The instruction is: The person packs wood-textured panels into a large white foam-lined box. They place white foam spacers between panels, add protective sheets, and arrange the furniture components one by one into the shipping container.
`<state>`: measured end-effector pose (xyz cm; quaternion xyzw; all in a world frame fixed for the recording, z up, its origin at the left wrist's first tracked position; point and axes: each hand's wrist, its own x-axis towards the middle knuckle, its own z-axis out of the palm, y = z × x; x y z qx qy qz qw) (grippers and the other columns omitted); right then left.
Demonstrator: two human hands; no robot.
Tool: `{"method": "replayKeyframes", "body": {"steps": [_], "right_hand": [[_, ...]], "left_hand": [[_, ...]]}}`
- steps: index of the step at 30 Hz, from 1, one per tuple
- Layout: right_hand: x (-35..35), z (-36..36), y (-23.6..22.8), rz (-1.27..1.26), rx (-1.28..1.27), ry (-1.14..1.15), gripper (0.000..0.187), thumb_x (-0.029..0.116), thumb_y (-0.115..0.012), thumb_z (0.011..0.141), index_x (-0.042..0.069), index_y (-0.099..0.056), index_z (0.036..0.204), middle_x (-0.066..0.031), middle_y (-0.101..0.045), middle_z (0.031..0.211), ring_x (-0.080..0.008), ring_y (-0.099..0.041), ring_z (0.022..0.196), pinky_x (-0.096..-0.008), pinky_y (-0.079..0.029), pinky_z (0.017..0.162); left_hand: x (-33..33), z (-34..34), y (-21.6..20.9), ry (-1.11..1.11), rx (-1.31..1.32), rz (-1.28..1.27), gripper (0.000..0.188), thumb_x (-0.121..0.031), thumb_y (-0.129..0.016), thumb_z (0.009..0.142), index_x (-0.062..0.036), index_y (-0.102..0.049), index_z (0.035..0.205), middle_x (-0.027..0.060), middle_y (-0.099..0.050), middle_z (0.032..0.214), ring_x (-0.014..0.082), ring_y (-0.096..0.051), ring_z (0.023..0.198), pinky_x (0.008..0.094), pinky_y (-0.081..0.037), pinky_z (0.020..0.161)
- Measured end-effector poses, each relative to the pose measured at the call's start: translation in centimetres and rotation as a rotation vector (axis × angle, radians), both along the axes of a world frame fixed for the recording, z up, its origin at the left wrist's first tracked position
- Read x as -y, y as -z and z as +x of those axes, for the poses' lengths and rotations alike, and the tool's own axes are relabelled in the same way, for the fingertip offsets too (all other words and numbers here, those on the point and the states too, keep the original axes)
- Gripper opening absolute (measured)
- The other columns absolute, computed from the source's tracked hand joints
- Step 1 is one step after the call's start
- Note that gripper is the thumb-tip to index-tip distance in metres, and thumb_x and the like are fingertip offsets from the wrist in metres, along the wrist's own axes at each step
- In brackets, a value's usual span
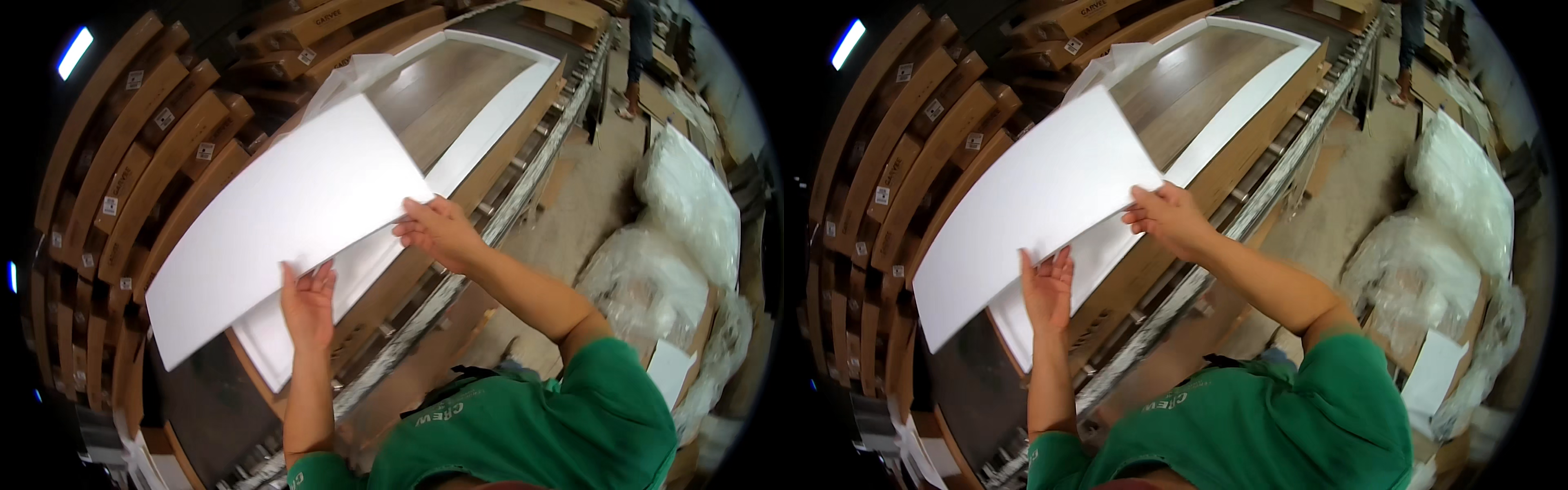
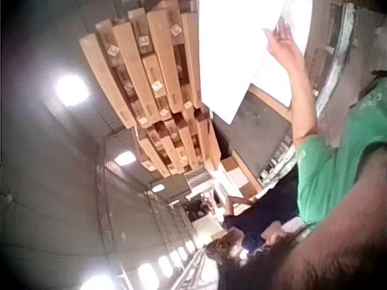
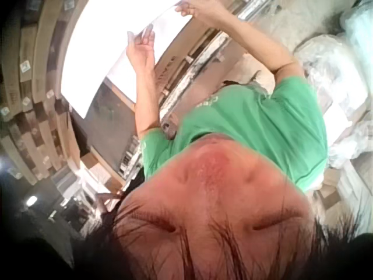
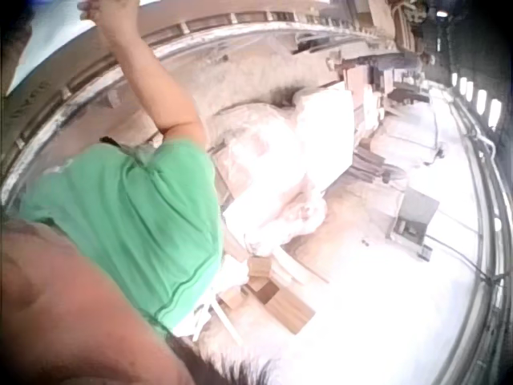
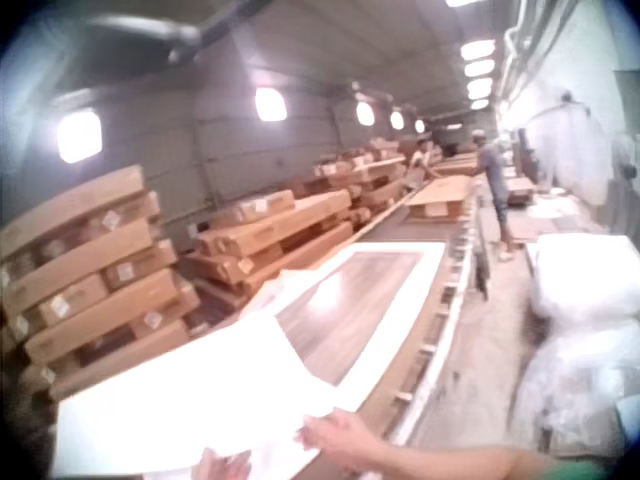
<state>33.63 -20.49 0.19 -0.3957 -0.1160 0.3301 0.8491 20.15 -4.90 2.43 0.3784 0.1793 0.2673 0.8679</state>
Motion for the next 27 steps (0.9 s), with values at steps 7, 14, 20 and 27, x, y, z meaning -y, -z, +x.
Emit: {"method": "replayKeyframes", "body": {"steps": [7, 14, 20, 27], "right_hand": [[16.8, 12.1, 0.5, 0.108, -0.14, 0.223, 0.015, 0.013, -0.047, 0.08, -0.001, -0.045, 0.087, -0.0089, -0.053, 0.073, -0.0149, -0.054, 0.065, -0.023, -0.046, 0.055], [26.1, 23.5, 0.6, 0.181, -0.117, 0.341, 0.013, 0.011, -0.05, 0.079, -0.001, -0.047, 0.084, -0.0102, -0.056, 0.069, -0.0156, -0.056, 0.061, -0.0214, -0.047, 0.053], [31.6, 34.5, -0.3, 0.049, -0.083, 0.422, 0.015, 0.011, -0.052, 0.077, 0.0, -0.049, 0.086, -0.0118, -0.057, 0.073, -0.0157, -0.056, 0.064, -0.0217, -0.047, 0.055], [34.0, 45.4, -3.7, -0.161, 0.123, 0.259, 0.01, 0.012, -0.051, 0.078, 0.002, -0.048, 0.08, -0.0047, -0.052, 0.066, -0.0111, -0.05, 0.057, -0.0205, -0.043, 0.05]], "left_hand": [[7.1, 3.0, 1.7, -0.075, -0.182, 0.374, 0.034, -0.023, -0.05, 0.079, 0.0029, -0.048, 0.101, 0.0136, -0.053, 0.094, 0.0198, -0.053, 0.082, 0.0273, -0.043, 0.068], [8.6, 23.2, 1.2, 0.208, -0.341, 1.592, 0.028, -0.022, -0.048, 0.079, -0.0062, -0.053, 0.103, 0.0117, -0.051, 0.106, 0.0253, -0.046, 0.101, 0.0298, -0.036, 0.084], [12.7, 39.4, 5.3, 0.42, -0.457, 2.132, 0.05, -0.044, -0.035, 0.081, -0.0176, -0.031, 0.123, 0.0182, -0.023, 0.128, 0.0329, -0.018, 0.119, 0.0452, -0.015, 0.096], [15.3, 45.5, 12.5, 0.54, -0.217, 2.037, 0.047, -0.047, -0.021, 0.084, -0.0226, -0.035, 0.122, 0.0122, -0.019, 0.131, 0.0277, -0.009, 0.123, 0.0448, -0.004, 0.099]]}}
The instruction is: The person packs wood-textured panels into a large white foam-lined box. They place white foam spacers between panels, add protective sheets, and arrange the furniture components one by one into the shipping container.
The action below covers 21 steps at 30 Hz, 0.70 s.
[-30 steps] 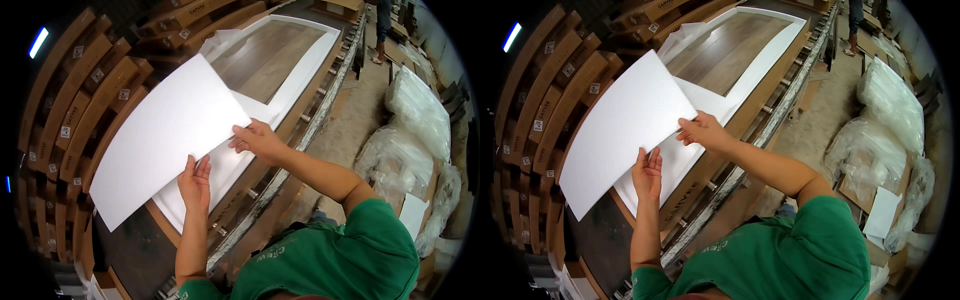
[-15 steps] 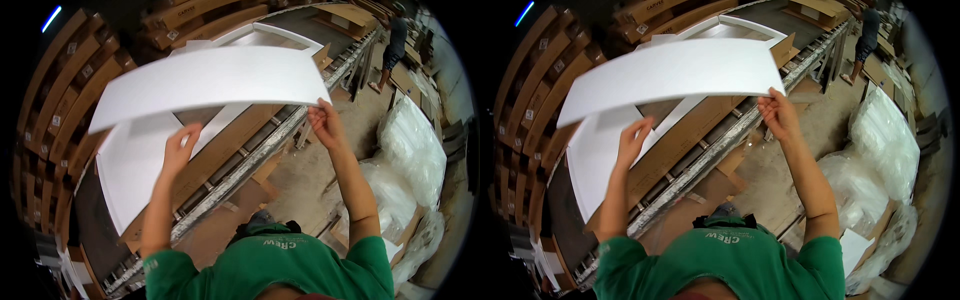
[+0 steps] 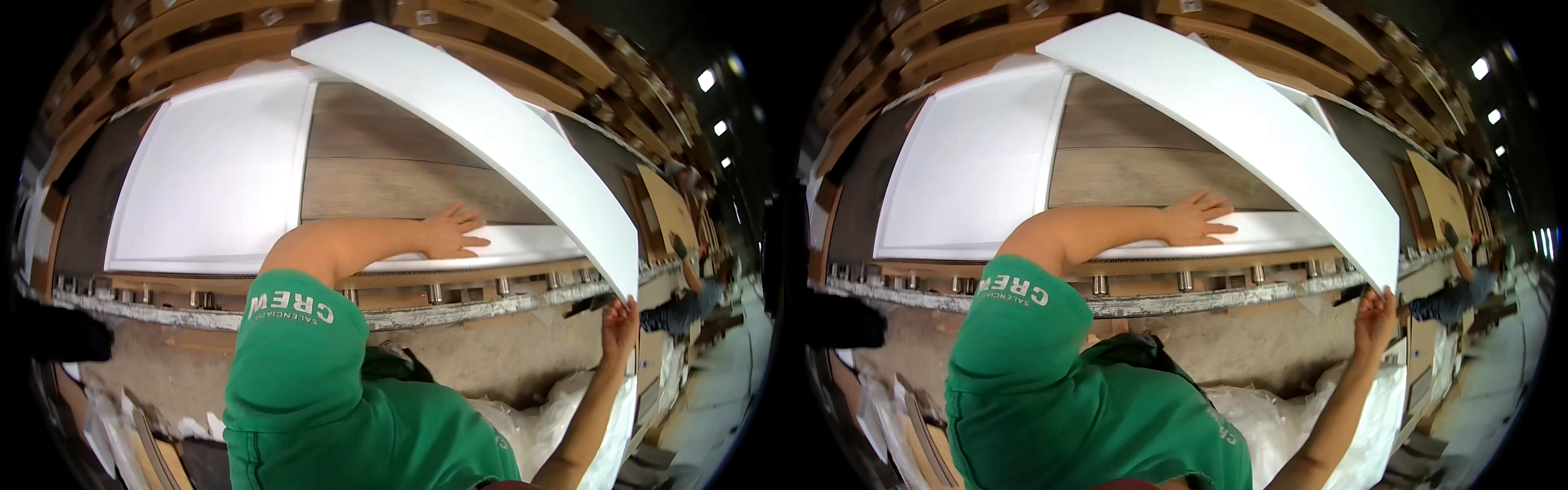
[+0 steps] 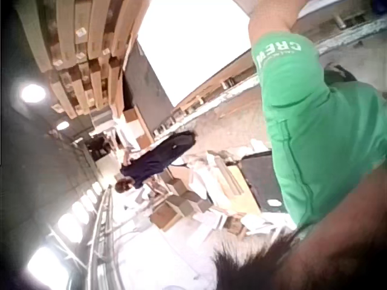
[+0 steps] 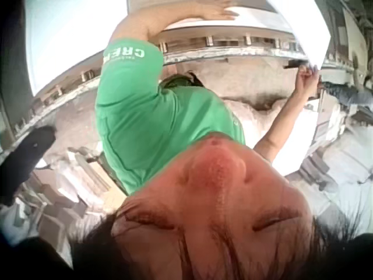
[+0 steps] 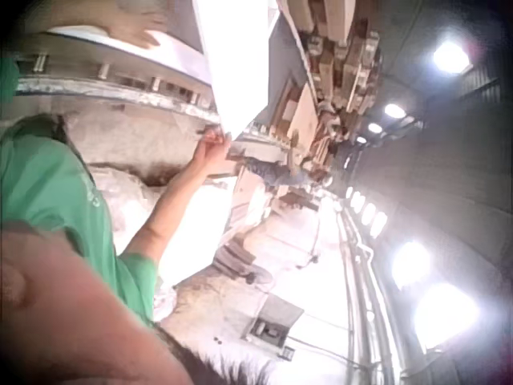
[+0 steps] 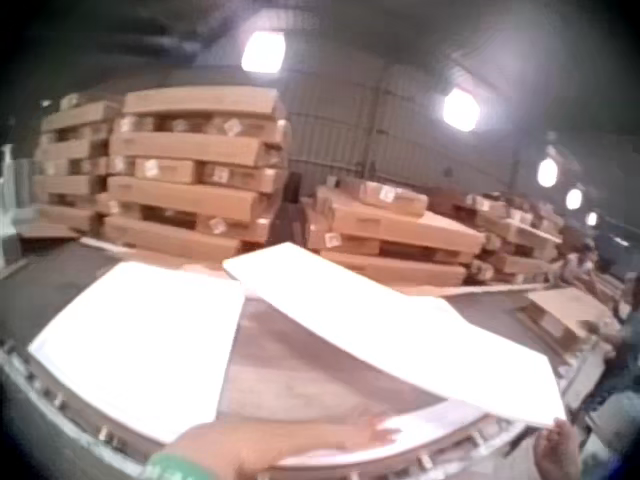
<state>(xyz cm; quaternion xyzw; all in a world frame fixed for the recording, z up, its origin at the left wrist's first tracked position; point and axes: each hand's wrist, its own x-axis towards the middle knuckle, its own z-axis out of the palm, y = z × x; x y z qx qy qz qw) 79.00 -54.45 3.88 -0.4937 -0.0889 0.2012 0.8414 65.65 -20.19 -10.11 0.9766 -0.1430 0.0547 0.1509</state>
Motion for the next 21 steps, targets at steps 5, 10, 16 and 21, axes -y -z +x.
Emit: {"method": "replayKeyframes", "body": {"steps": [5, 10, 16, 21], "right_hand": [[0.4, 10.2, 1.5, -0.285, 0.05, 0.217, 0.022, 0.01, -0.05, 0.078, 0.003, -0.046, 0.098, -0.0025, -0.05, 0.066, -0.0106, -0.049, 0.055, -0.0203, -0.04, 0.047], [-1.3, 18.2, 3.2, -0.364, 0.152, 0.137, 0.041, 0.005, -0.052, 0.076, 0.005, -0.036, 0.114, -0.0038, -0.05, 0.066, -0.0127, -0.053, 0.056, -0.0223, -0.044, 0.046], [-11.1, 27.8, 5.8, -0.457, 0.115, -0.146, 0.041, 0.004, -0.049, 0.078, 0.005, -0.034, 0.116, -0.0035, -0.048, 0.06, -0.0097, -0.048, 0.052, -0.0197, -0.043, 0.044], [-20.2, 32.1, 8.6, -0.622, 0.151, -0.218, 0.038, 0.006, -0.05, 0.078, 0.002, -0.034, 0.112, -0.0084, -0.051, 0.063, -0.0148, -0.052, 0.05, -0.0232, -0.045, 0.042]], "left_hand": [[0.2, -1.4, -0.2, -0.084, 0.023, -0.005, 0.043, -0.041, -0.023, 0.085, -0.0203, -0.037, 0.12, 0.0108, -0.024, 0.13, 0.026, -0.014, 0.122, 0.0419, -0.006, 0.099], [0.4, -0.9, -1.3, -0.06, -0.02, -0.029, 0.039, -0.037, -0.036, 0.083, -0.015, -0.042, 0.115, 0.0112, -0.027, 0.128, 0.0263, -0.017, 0.121, 0.0393, -0.012, 0.098], [-1.8, -0.8, -5.7, -0.261, 0.09, 0.177, 0.055, -0.038, -0.048, 0.076, -0.0148, -0.031, 0.122, 0.0119, -0.017, 0.132, 0.0289, -0.016, 0.121, 0.0438, -0.014, 0.097], [-8.8, 0.6, -4.1, -0.922, 0.047, 0.304, 0.057, -0.046, -0.043, 0.076, -0.0215, -0.026, 0.125, 0.0146, -0.019, 0.131, 0.033, -0.016, 0.12, 0.0531, -0.015, 0.093]]}}
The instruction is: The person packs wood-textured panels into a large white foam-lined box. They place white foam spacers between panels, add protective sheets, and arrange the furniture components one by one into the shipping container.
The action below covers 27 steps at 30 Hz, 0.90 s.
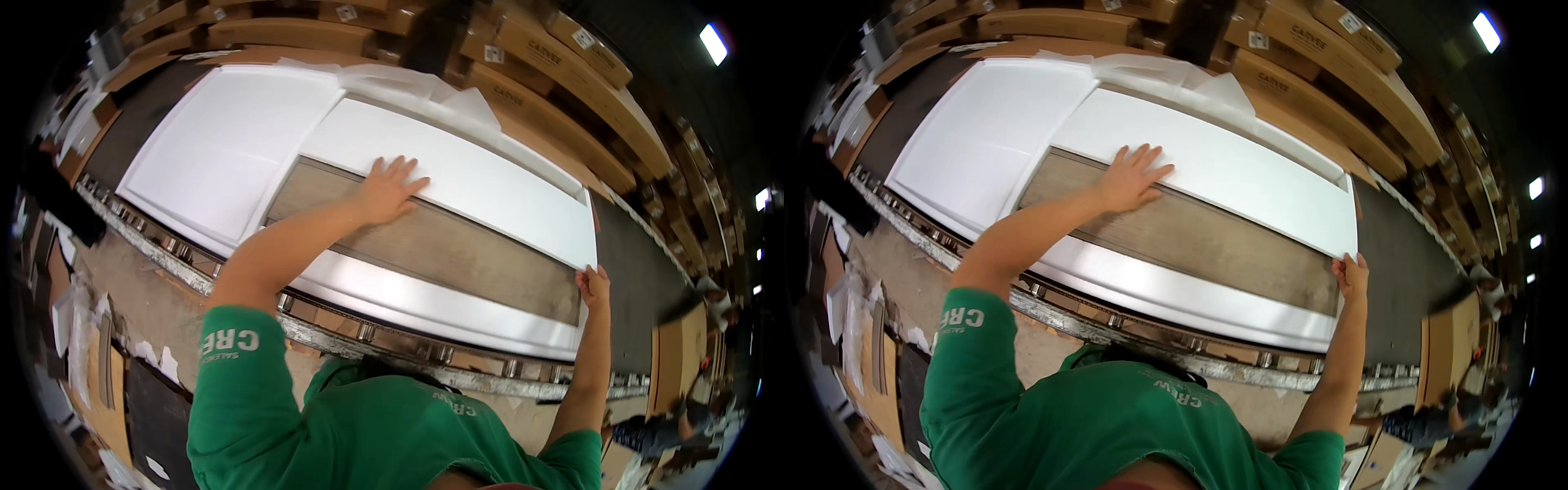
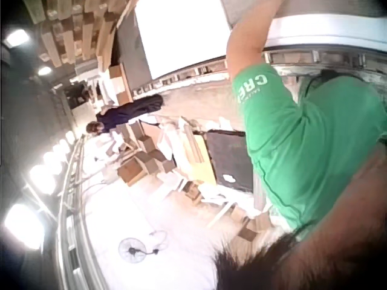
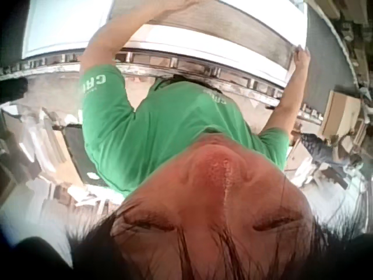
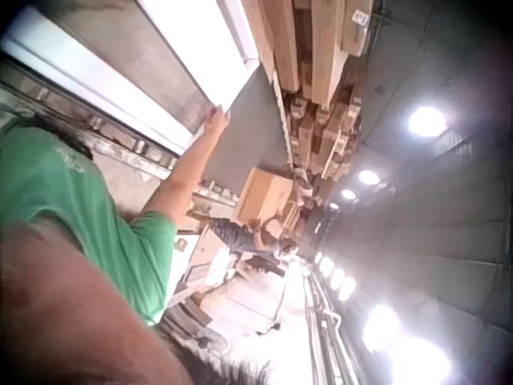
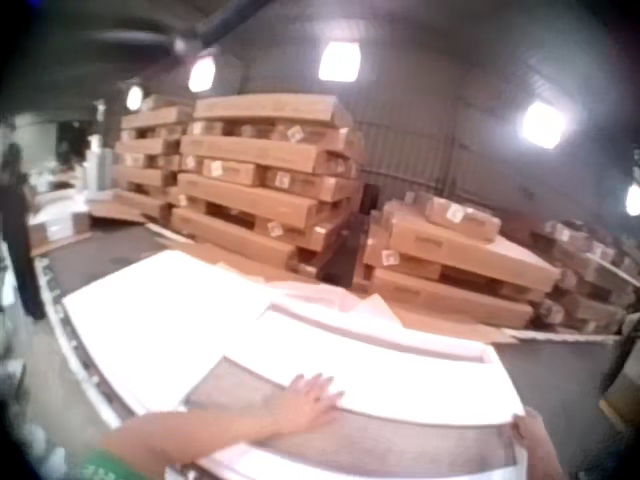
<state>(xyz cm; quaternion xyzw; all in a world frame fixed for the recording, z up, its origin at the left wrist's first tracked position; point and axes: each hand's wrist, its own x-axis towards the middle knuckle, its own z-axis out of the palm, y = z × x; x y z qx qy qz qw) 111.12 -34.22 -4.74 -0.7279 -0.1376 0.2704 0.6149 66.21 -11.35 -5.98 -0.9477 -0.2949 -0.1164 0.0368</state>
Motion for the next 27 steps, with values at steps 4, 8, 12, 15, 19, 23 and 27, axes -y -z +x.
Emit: {"method": "replayKeyframes", "body": {"steps": [4, 8, 12, 15, 19, 23, 27], "right_hand": [[-4.8, -4.2, -2.1, -0.508, 0.469, 0.019, 0.046, 0.012, -0.05, 0.078, 0.002, -0.03, 0.118, -0.0145, -0.053, 0.075, -0.0207, -0.053, 0.056, -0.028, -0.046, 0.045], [-6.8, -3.8, 0.6, -0.687, 1.524, -0.219, 0.039, 0.021, -0.051, 0.076, 0.006, -0.043, 0.111, -0.0181, -0.048, 0.096, -0.0324, -0.044, 0.091, -0.0391, -0.039, 0.076], [-9.4, -3.9, 3.6, -0.472, 1.675, -0.401, 0.039, 0.028, -0.045, 0.079, 0.01, -0.043, 0.114, -0.02, -0.04, 0.116, -0.0383, -0.033, 0.107, -0.0451, -0.03, 0.085], [-9.0, -2.7, 5.8, -0.543, 1.591, -0.352, 0.04, 0.032, -0.04, 0.081, 0.012, -0.041, 0.116, -0.018, -0.038, 0.119, -0.0395, -0.032, 0.109, -0.0484, -0.027, 0.086], [-10.7, -2.4, 6.4, -0.545, 1.616, -0.412, 0.042, 0.035, -0.034, 0.083, 0.014, -0.038, 0.118, -0.0163, -0.037, 0.12, -0.0378, -0.033, 0.109, -0.0493, -0.025, 0.088], [-10.7, -8.4, 1.8, -0.805, 1.452, -0.32, 0.046, 0.042, -0.027, 0.084, 0.016, -0.034, 0.121, -0.0137, -0.031, 0.125, -0.0326, -0.029, 0.114, -0.0508, -0.019, 0.092], [-5.0, -12.7, 0.4, -0.527, 1.407, -0.485, 0.043, 0.037, -0.039, 0.081, 0.014, -0.038, 0.117, -0.0162, -0.033, 0.123, -0.0326, -0.03, 0.112, -0.0502, -0.021, 0.091]], "left_hand": [[-4.0, 0.7, 1.0, -0.229, -0.103, -0.111, 0.053, -0.052, -0.033, 0.078, -0.0277, -0.026, 0.125, 0.0123, -0.02, 0.131, 0.0331, -0.016, 0.12, 0.0546, -0.015, 0.091], [-5.6, 0.3, 1.0, -0.21, -0.165, -0.134, 0.053, -0.055, -0.028, 0.079, -0.0284, -0.026, 0.125, 0.0088, -0.02, 0.132, 0.033, -0.015, 0.121, 0.0549, -0.013, 0.093], [-6.4, 0.1, 0.8, -0.122, -0.154, -0.11, 0.055, -0.055, -0.028, 0.078, -0.0268, -0.027, 0.125, 0.008, -0.02, 0.131, 0.0323, -0.015, 0.121, 0.0536, -0.01, 0.094], [-5.9, 1.8, 1.5, -0.067, -0.029, -0.005, 0.054, -0.053, -0.033, 0.078, -0.0254, -0.029, 0.124, 0.0083, -0.023, 0.13, 0.0314, -0.017, 0.12, 0.0525, -0.011, 0.094], [-5.8, 0.8, 0.8, -0.114, -0.013, 0.011, 0.05, -0.048, -0.039, 0.078, -0.0237, -0.035, 0.121, 0.0087, -0.026, 0.129, 0.0318, -0.02, 0.119, 0.0524, -0.011, 0.094], [-5.0, 0.6, 0.3, -0.111, 0.037, 0.049, 0.049, -0.041, -0.046, 0.077, -0.0177, -0.037, 0.12, 0.0148, -0.026, 0.127, 0.0335, -0.021, 0.118, 0.0525, -0.013, 0.092], [3.3, 1.5, -1.5, 0.354, 0.125, -0.077, 0.048, -0.033, -0.049, 0.077, -0.0125, -0.037, 0.119, 0.0151, -0.028, 0.127, 0.0319, -0.023, 0.118, 0.0502, -0.013, 0.094]]}}
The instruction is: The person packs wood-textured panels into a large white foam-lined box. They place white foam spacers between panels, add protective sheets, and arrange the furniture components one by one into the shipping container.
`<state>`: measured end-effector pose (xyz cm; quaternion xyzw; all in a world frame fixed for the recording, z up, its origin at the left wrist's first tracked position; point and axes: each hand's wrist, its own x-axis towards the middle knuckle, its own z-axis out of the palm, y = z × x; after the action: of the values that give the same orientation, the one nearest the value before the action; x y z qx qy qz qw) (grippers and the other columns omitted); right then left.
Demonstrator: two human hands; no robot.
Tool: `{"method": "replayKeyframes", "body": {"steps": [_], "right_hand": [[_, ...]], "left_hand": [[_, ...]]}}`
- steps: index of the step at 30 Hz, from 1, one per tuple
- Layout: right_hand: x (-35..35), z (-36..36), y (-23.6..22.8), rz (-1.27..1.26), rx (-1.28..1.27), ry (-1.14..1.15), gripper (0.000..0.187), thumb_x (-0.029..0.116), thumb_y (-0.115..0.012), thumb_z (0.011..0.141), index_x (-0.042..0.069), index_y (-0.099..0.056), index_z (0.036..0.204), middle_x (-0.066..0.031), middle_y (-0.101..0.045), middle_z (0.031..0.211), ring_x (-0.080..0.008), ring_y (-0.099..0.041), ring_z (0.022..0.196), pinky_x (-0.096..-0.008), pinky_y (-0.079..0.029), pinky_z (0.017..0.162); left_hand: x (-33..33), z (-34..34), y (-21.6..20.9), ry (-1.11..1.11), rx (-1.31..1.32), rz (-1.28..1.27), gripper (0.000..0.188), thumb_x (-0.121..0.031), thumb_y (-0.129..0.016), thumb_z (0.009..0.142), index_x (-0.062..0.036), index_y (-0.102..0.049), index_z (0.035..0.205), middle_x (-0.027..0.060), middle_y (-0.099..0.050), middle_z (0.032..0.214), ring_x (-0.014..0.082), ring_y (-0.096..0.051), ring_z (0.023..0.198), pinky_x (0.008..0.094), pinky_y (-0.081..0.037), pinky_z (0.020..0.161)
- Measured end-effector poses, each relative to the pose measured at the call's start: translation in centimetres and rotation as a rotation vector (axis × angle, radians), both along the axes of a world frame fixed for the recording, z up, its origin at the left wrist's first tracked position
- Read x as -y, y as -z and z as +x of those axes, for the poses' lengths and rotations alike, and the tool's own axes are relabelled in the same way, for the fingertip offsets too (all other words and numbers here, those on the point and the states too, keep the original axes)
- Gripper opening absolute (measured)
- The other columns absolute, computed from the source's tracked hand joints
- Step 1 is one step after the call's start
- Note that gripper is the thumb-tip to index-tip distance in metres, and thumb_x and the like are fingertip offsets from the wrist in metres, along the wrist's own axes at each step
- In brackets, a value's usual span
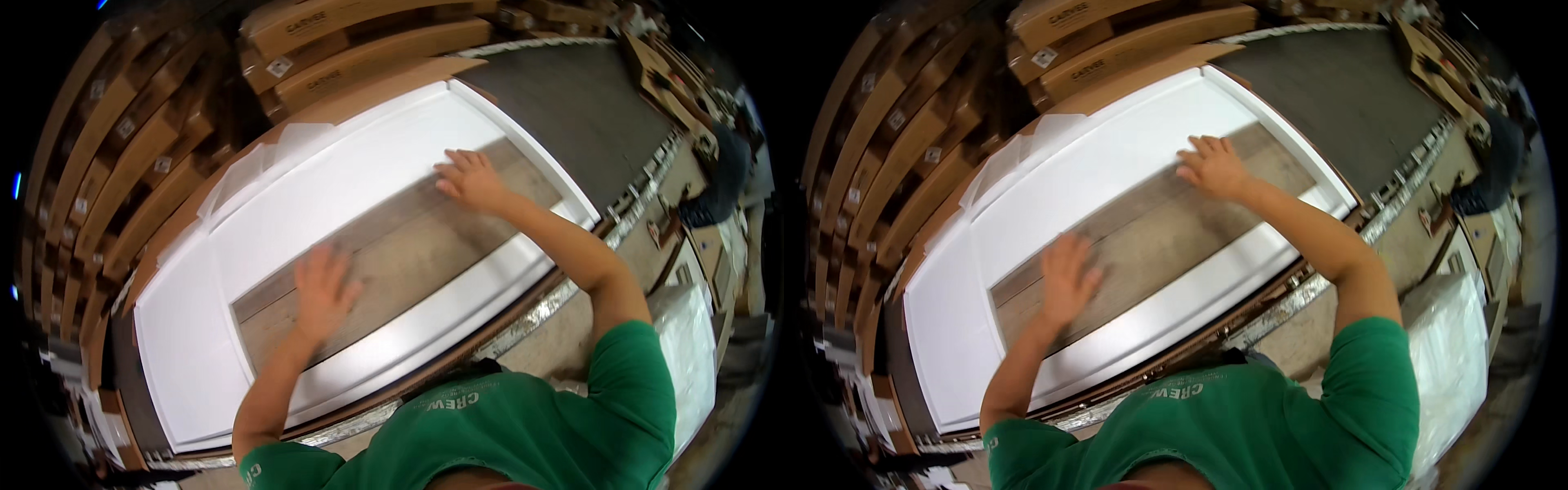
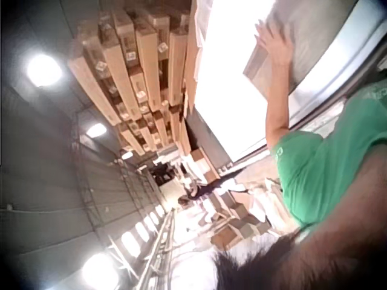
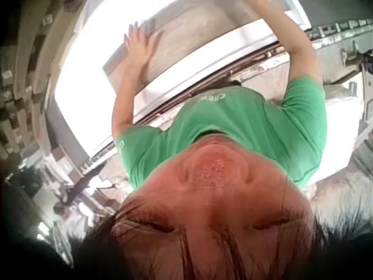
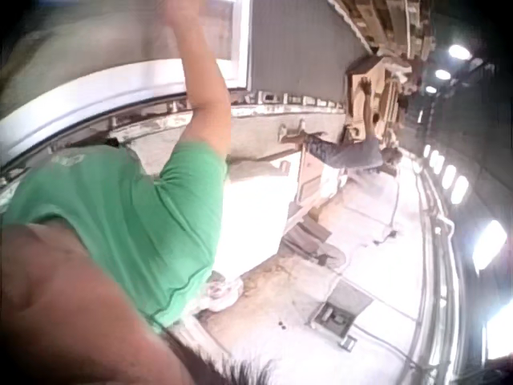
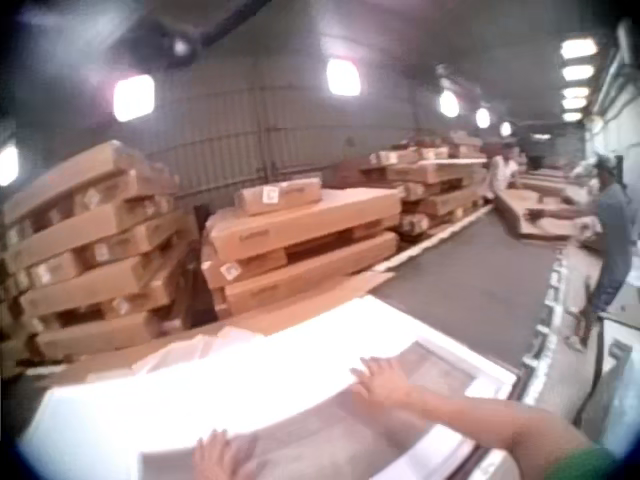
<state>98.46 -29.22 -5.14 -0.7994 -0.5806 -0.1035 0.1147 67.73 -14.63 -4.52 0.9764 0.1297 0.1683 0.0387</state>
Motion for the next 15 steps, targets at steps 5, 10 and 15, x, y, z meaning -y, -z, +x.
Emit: {"method": "replayKeyframes", "body": {"steps": [5, 10, 15], "right_hand": [[10.1, -7.3, -2.4, -0.428, 0.093, 0.106, 0.055, 0.039, -0.053, 0.071, 0.01, -0.038, 0.117, -0.0192, -0.028, 0.123, -0.0379, -0.031, 0.109, -0.0472, -0.025, 0.09], [12.1, -6.9, -2.3, -0.622, -0.273, 0.283, 0.057, 0.04, -0.06, 0.063, -0.002, -0.047, 0.1, -0.0191, -0.05, 0.099, -0.0349, -0.046, 0.095, -0.0408, -0.039, 0.076], [11.3, -6.6, -1.8, -0.572, -0.21, 0.243, 0.046, 0.037, -0.06, 0.064, 0.0, -0.054, 0.09, -0.0136, -0.059, 0.073, -0.0294, -0.056, 0.075, -0.0365, -0.042, 0.07]], "left_hand": [[8.3, -2.6, 0.8, 0.525, -0.29, -0.155, 0.036, -0.029, -0.038, 0.083, -0.0156, -0.042, 0.116, 0.0087, -0.031, 0.126, 0.0268, -0.023, 0.118, 0.0475, -0.011, 0.096], [7.8, -2.5, 1.9, 0.592, -0.25, -0.09, 0.035, -0.026, -0.037, 0.084, -0.0144, -0.041, 0.117, 0.0074, -0.029, 0.127, 0.026, -0.021, 0.119, 0.045, -0.012, 0.097], [7.2, -2.1, 2.2, 0.606, -0.241, -0.1, 0.036, -0.025, -0.035, 0.085, -0.013, -0.039, 0.118, 0.0079, -0.03, 0.127, 0.0257, -0.021, 0.119, 0.0446, -0.011, 0.097]]}}
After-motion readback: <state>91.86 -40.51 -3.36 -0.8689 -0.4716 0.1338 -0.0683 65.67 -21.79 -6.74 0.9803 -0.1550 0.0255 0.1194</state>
